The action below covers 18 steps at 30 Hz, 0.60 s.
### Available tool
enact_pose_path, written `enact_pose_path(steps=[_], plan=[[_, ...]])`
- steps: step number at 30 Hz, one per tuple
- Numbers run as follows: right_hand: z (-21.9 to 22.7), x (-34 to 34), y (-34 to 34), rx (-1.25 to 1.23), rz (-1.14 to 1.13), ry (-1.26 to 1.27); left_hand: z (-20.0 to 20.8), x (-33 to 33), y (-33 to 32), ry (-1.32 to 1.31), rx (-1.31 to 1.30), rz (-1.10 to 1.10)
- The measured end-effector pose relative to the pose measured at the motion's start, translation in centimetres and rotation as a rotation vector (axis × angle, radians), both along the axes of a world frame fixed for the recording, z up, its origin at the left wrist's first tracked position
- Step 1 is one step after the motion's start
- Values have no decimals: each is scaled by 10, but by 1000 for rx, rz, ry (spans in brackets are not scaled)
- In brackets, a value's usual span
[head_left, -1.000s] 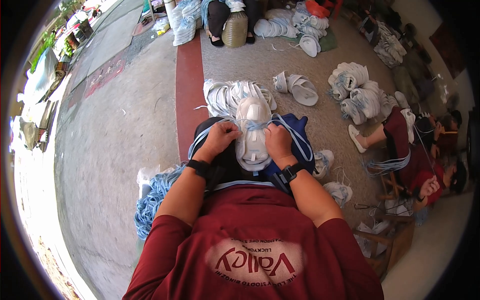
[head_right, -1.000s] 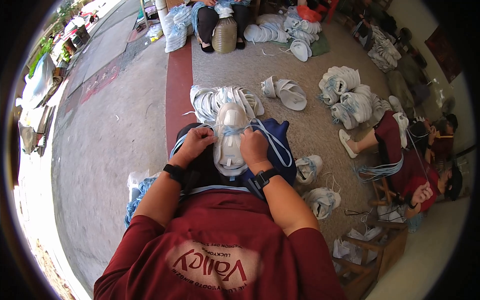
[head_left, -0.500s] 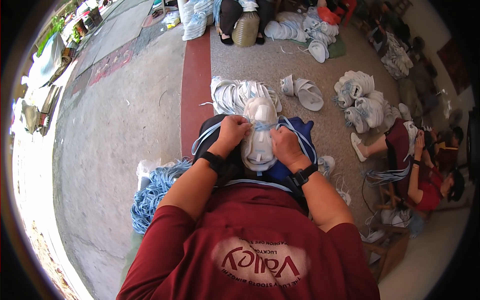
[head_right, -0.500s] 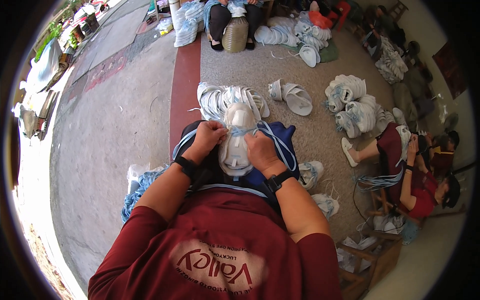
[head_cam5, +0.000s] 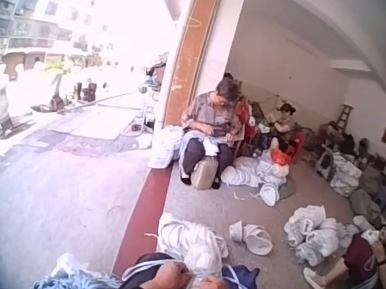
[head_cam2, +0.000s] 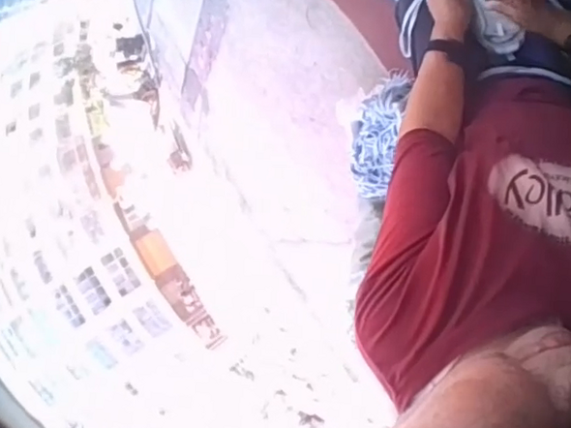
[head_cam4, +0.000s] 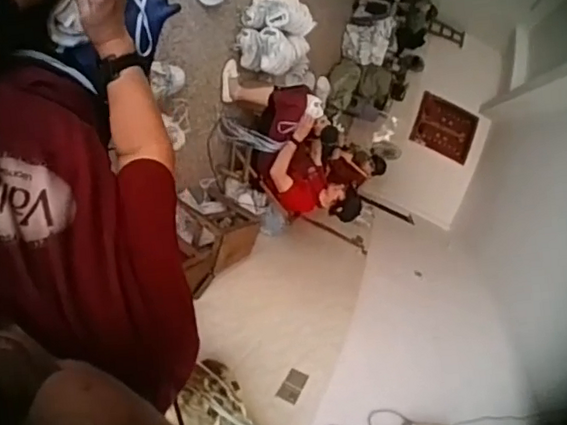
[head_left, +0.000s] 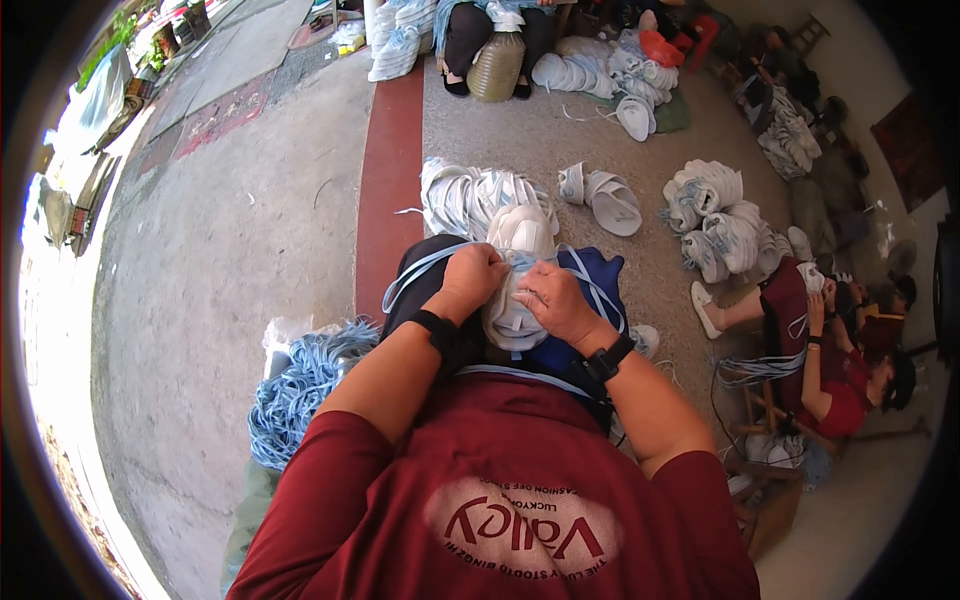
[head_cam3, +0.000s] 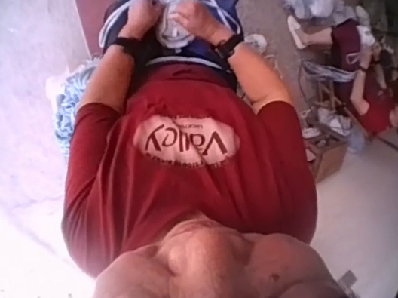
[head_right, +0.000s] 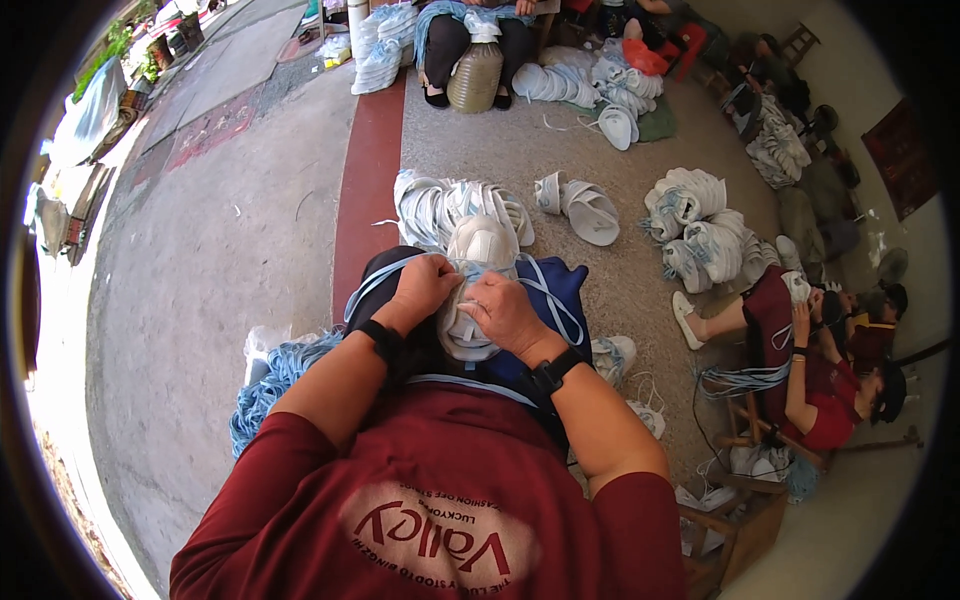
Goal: The worker is lacing a white sneaker while seated in a production area.
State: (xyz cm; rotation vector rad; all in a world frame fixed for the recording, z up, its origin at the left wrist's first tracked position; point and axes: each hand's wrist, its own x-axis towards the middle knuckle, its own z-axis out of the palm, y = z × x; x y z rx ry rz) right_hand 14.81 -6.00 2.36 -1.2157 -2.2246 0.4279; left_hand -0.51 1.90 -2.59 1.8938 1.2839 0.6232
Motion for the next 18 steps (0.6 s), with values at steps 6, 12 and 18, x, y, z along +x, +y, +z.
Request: enact_pose_path(steps=[6, 12, 18], plan=[[-45, 2, 19, -6, -439, 257, 1, 7, -6, 95, 173, -58], [-51, -4, 19, 52, -445, 93, 10, 5, -17, 322, 414, -299], [-44, -13, 22, 109, -438, -170, 5, 0, -12, 290, 315, -205]])
